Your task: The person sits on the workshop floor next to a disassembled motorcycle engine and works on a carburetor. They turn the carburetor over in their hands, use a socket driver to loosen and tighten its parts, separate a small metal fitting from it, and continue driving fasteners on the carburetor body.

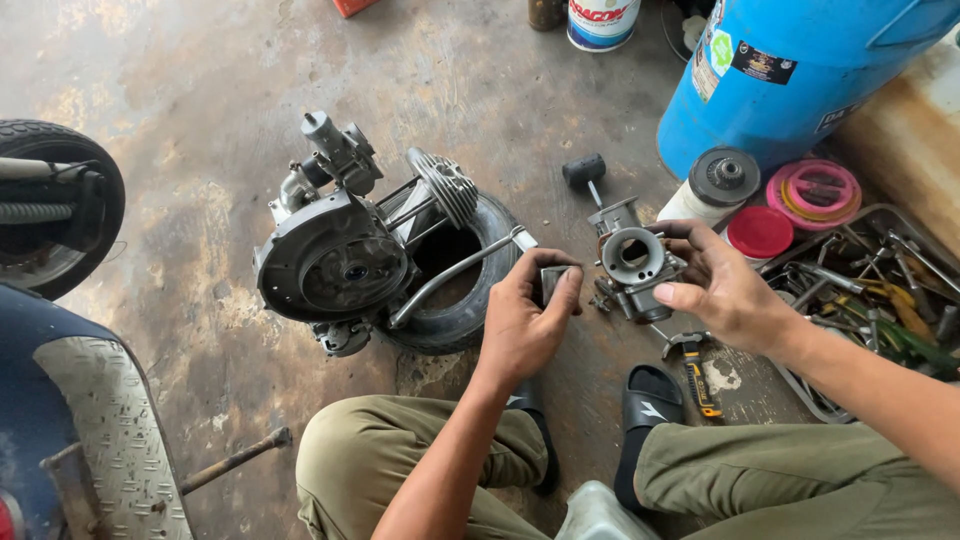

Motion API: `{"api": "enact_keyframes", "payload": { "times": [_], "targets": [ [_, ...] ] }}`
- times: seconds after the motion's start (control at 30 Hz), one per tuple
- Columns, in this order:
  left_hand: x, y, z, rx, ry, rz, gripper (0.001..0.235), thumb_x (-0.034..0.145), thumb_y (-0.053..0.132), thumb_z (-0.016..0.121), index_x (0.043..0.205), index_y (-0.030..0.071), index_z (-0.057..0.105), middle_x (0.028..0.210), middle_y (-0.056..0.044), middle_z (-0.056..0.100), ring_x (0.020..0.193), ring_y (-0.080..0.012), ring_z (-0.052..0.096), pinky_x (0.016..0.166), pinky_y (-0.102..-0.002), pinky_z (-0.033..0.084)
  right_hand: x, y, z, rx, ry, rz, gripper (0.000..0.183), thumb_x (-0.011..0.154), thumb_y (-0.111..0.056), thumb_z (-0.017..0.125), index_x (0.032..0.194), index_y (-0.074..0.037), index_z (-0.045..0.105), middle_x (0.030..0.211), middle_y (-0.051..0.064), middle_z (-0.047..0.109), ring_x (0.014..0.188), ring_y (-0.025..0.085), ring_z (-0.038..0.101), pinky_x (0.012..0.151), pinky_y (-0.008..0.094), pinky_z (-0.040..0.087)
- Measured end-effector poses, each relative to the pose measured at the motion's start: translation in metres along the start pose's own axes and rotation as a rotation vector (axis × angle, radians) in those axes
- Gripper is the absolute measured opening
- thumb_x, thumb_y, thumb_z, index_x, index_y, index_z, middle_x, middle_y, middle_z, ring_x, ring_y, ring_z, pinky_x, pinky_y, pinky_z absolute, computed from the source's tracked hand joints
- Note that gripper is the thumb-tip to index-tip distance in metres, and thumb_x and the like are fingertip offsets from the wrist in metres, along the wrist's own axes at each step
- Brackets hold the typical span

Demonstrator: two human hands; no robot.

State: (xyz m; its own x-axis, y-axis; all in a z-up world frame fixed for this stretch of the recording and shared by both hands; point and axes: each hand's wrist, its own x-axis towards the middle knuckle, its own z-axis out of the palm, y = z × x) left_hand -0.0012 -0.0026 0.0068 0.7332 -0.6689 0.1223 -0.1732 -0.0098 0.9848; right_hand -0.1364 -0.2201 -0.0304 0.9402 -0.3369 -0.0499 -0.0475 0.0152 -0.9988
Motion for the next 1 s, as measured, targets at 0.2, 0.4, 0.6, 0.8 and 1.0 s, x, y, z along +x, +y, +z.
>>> {"api": "enact_keyframes", "payload": {
  "times": [0.2, 0.4, 0.6, 0.8, 1.0],
  "targets": [
    [0.000, 0.019, -0.004, 0.112, 0.040, 0.041, 0.011, 0.097, 0.015, 0.058, 0.107, 0.013, 0.064, 0.065, -0.007, 0.071, 0.055, -0.0202, 0.063, 0.055, -0.031, 0.052, -0.003, 0.004, 0.005, -0.133, 0.111, 0.112, 0.084, 0.072, -0.020, 0.083, 0.148, -0.007, 0.048, 0.126, 0.023, 0.060, 0.102, 0.028, 0.065, 0.086, 0.044, 0.058],
    [0.007, 0.016, 0.002, 0.446, 0.007, -0.020, 0.051, 0.079, 0.045, 0.080, 0.096, 0.002, 0.058, 0.066, -0.022, 0.063, 0.067, -0.0480, 0.066, 0.061, -0.055, 0.050, -0.016, -0.023, 0.034, -0.242, 0.142, 0.162, 0.091, 0.065, -0.010, 0.090, 0.146, -0.009, 0.049, 0.128, 0.021, 0.058, 0.105, 0.032, 0.067, 0.085, 0.046, 0.059],
    [0.020, -0.001, 0.007, 0.716, -0.084, -0.260, 0.045, 0.070, 0.035, 0.073, 0.103, 0.010, 0.055, 0.088, -0.015, 0.069, 0.090, -0.0443, 0.071, 0.078, -0.056, 0.056, -0.023, -0.039, 0.055, -0.502, 0.107, 0.235, 0.087, 0.065, -0.020, 0.092, 0.142, -0.009, 0.052, 0.129, 0.025, 0.062, 0.106, 0.045, 0.071, 0.088, 0.052, 0.061],
    [0.018, -0.013, 0.006, 0.682, -0.122, -0.201, 0.040, 0.074, 0.032, 0.071, 0.104, 0.009, 0.055, 0.084, -0.016, 0.069, 0.087, -0.0477, 0.071, 0.075, -0.059, 0.055, -0.016, -0.028, 0.055, -0.429, 0.133, 0.262, 0.088, 0.063, -0.014, 0.090, 0.143, -0.014, 0.054, 0.130, 0.017, 0.065, 0.105, 0.035, 0.072, 0.087, 0.044, 0.060],
    [0.017, -0.002, -0.013, 0.508, -0.235, -0.150, 0.036, 0.079, 0.030, 0.070, 0.101, 0.004, 0.060, 0.082, -0.026, 0.069, 0.089, -0.0514, 0.070, 0.070, -0.058, 0.053, -0.012, -0.014, 0.040, -0.235, 0.084, 0.292, 0.085, 0.068, -0.004, 0.085, 0.145, -0.010, 0.049, 0.134, 0.018, 0.061, 0.096, 0.035, 0.071, 0.052, 0.041, 0.064]
  ]
}}
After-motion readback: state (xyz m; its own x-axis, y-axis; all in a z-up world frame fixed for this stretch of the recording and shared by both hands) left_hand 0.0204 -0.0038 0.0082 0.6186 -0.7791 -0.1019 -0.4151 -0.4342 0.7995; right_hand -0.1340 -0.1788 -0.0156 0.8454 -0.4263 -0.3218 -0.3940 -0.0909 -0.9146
